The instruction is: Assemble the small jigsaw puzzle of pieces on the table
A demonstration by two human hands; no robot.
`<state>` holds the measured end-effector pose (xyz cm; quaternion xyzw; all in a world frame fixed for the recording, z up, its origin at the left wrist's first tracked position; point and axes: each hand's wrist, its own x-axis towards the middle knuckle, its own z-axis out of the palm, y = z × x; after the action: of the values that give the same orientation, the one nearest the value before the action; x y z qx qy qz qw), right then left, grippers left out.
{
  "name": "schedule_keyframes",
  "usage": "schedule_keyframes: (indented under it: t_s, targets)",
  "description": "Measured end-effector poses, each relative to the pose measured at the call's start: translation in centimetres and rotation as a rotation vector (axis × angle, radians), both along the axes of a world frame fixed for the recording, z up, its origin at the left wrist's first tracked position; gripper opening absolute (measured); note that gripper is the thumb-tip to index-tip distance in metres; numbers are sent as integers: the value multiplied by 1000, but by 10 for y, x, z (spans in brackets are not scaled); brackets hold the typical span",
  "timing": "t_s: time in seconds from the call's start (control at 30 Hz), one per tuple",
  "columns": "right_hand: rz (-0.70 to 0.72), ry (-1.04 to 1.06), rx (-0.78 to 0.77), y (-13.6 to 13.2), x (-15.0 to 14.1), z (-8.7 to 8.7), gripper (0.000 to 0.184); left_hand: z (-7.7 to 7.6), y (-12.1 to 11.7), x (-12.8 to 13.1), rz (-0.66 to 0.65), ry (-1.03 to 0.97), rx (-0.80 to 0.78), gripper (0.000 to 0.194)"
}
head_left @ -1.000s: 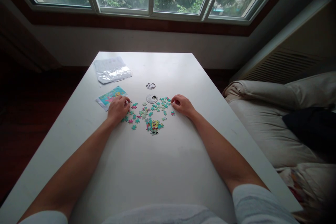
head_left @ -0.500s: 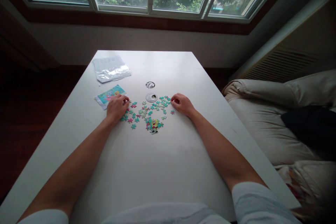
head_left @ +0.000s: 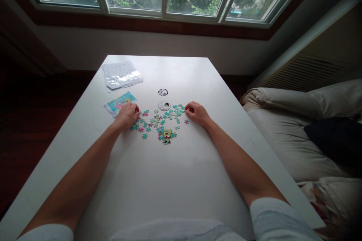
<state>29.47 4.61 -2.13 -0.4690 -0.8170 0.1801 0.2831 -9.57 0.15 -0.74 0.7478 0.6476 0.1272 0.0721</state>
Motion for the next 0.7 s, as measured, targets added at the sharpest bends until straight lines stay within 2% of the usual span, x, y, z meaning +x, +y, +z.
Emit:
schedule_keyframes:
  t_s: [0.2, 0.7]
  targets:
    - [-5, -8, 3, 0, 0, 0, 8, 3, -5, 2, -2, 13, 32, 13]
    - [-3, -5, -1, 0, -1, 1, 8, 4, -1, -6, -4, 4, -70, 9]
